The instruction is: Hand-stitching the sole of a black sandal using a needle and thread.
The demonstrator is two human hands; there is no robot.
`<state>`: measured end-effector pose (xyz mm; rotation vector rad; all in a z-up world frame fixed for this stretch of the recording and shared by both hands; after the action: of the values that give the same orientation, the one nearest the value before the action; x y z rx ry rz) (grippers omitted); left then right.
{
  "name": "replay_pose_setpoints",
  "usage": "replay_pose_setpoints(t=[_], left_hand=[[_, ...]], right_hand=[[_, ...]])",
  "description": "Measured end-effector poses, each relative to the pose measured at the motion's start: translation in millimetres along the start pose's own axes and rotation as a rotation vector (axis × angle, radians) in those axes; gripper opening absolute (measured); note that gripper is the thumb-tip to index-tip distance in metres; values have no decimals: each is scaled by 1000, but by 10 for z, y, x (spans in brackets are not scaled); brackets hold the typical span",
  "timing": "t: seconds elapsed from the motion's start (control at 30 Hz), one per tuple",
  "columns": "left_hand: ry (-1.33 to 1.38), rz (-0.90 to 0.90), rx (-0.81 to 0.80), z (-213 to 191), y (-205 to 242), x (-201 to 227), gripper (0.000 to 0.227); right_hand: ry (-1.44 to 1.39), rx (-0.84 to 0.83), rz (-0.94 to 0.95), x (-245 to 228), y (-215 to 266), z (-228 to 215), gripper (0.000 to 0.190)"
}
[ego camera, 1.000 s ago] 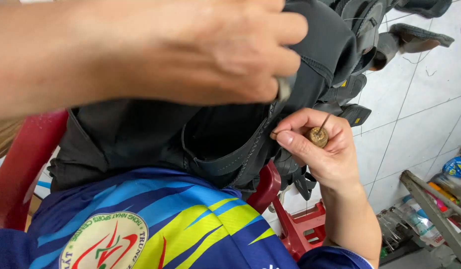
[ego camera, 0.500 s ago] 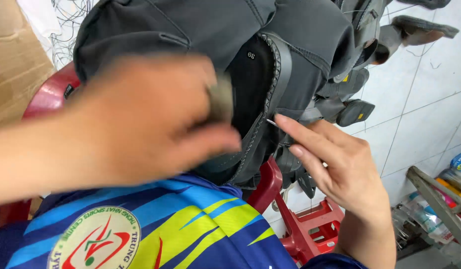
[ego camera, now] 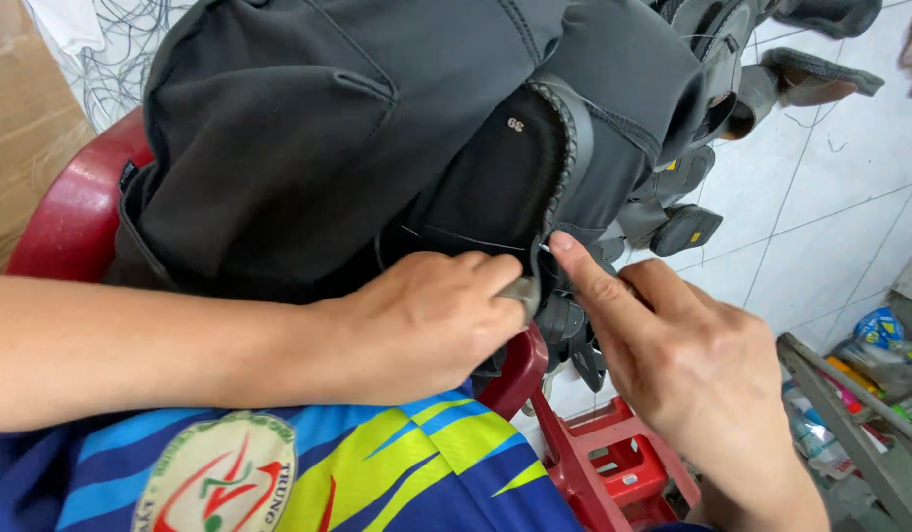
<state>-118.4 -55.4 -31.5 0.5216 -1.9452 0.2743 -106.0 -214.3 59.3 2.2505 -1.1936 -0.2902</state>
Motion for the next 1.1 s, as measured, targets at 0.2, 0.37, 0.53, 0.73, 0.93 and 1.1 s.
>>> replay_pose_setpoints(t=[0.2, 0.37, 0.53, 0.73, 0.93, 1.1], left_hand=[[-302, -19, 159, 185, -119, 54, 9], [-363, -14, 187, 175, -82, 71, 11], [-327, -14, 140, 163, -68, 74, 9], [-377, -16, 135, 166, -78, 94, 10], [-250, -41, 56, -106, 26, 57, 12], [-672, 246, 526, -593, 179, -82, 31]], right_hand=[[-37, 28, 19, -74, -88, -20, 41], [-458, 101, -39, -4, -165, 49, 35], [-938, 135, -97, 130, -226, 273, 27], [-878, 165, -49, 10, -257, 132, 21], [-680, 189, -56, -72, -227, -13, 19], [-641, 15, 45, -11, -183, 36, 25]])
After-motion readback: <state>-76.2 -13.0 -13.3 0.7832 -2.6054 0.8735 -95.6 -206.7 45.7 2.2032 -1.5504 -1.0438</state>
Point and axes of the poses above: each hand's wrist, its own y-axis away from the middle knuckle, its own z-axis out of the palm, x = y × z, the point moved 2 cm from there along -y, towards the middle knuckle, and after that the axes turned 4 degrees about -x, right-handed, at the moved point
